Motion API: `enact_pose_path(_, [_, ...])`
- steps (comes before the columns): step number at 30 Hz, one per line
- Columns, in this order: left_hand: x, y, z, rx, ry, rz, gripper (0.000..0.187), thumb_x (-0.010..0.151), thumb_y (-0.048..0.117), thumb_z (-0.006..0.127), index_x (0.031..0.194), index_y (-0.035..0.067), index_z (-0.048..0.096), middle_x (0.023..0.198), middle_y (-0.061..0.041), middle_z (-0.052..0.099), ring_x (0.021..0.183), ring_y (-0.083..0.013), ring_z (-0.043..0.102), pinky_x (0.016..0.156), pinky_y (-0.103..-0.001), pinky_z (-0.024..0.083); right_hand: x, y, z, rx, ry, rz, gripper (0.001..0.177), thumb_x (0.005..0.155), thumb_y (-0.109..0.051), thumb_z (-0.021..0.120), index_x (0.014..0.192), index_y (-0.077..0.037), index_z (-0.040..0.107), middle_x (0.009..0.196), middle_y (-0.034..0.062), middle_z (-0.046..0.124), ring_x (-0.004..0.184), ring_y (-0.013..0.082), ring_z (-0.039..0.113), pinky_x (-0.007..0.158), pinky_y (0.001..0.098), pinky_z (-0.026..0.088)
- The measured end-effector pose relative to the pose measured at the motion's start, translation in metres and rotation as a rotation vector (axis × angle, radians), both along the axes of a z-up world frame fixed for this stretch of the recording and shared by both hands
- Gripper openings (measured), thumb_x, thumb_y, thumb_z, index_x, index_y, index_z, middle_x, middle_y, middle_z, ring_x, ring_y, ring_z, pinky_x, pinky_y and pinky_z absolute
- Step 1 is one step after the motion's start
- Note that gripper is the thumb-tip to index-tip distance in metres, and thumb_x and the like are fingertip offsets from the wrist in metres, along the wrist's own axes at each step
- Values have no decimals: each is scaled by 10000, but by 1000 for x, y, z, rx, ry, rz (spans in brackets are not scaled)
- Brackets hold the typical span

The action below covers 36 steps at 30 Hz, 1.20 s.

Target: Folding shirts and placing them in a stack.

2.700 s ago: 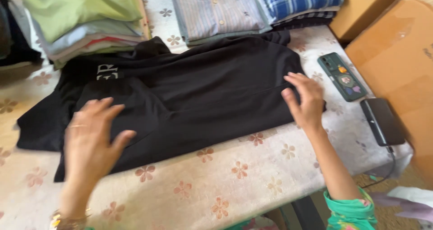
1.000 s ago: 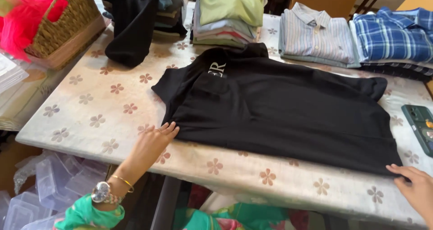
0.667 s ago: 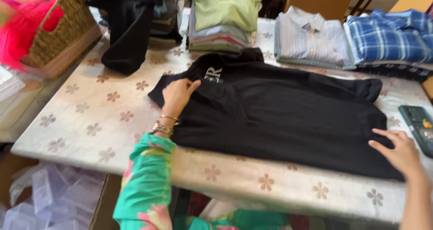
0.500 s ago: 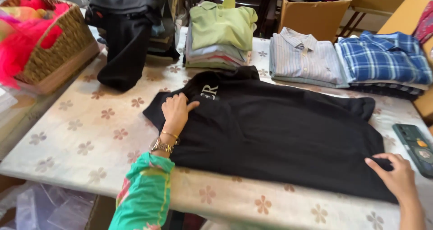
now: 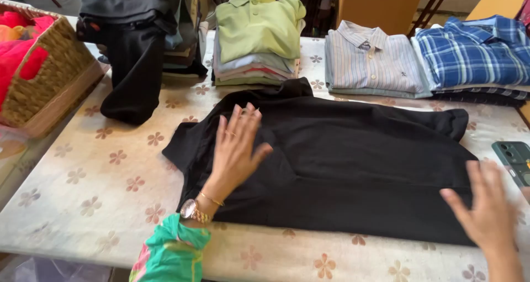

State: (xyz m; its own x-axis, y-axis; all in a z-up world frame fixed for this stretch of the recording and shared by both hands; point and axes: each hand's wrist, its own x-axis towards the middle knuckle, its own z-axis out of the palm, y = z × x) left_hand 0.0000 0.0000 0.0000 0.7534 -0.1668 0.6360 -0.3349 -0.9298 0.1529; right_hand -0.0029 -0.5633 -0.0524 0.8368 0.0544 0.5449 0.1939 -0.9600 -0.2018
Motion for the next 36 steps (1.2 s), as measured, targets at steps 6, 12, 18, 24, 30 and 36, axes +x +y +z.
enact_pose_path(6, [12,-3,-67,104,397,-61,1000,893,772,449,1568,49,311,1670,-140,219,1545,-416,96,1179,-684,11,31,-26,-65,-194,453,-20,924,849,-793,335,1595,-258,219,1694,47,133,1563,262,50,1162,711,-56])
enact_pose_path(12, [103,35,-93,186,714,-83,966,939,749,432,1611,80,245,1681,-225,88,1470,-580,72,1090,-772,116,110,-104,-59,-147,877,17,974,846,-774,473,1668,-326,208,1680,159,-7,1540,298,-92,1125,647,-51])
enact_pose_path(18, [161,32,-2,-311,345,121,536,969,496,573,1434,229,560,1521,-1,537,1471,-332,406,1156,-767,141,167,-11,56,590,449,-132,650,1013,-414,681,1597,-150,571,1248,337,698,1081,581,583,876,559,480])
enact_pose_path(24, [187,34,-73,-78,-17,350,223,885,359,724,1057,218,744,1051,22,718,1127,-231,614,1159,-615,254,206,-16,-42,-65,-126,121,513,957,-417,720,1348,-91,649,1336,159,675,1225,368,616,1014,458,476])
enact_pose_path(30, [186,46,-56,-307,14,448,132,1000,315,693,1049,199,733,1058,12,728,1050,-218,646,1127,-496,335,186,3,-21,-2,43,-142,254,928,-290,772,1164,-198,777,1096,77,701,1171,329,623,1020,505,462])
enact_pose_path(36, [187,45,-50,-112,-391,579,543,918,248,722,1433,169,568,1518,-126,487,1246,-357,612,1061,-470,369,197,-10,-34,157,-210,-47,120,977,-235,724,934,-144,658,1198,48,694,1136,287,584,1040,457,473])
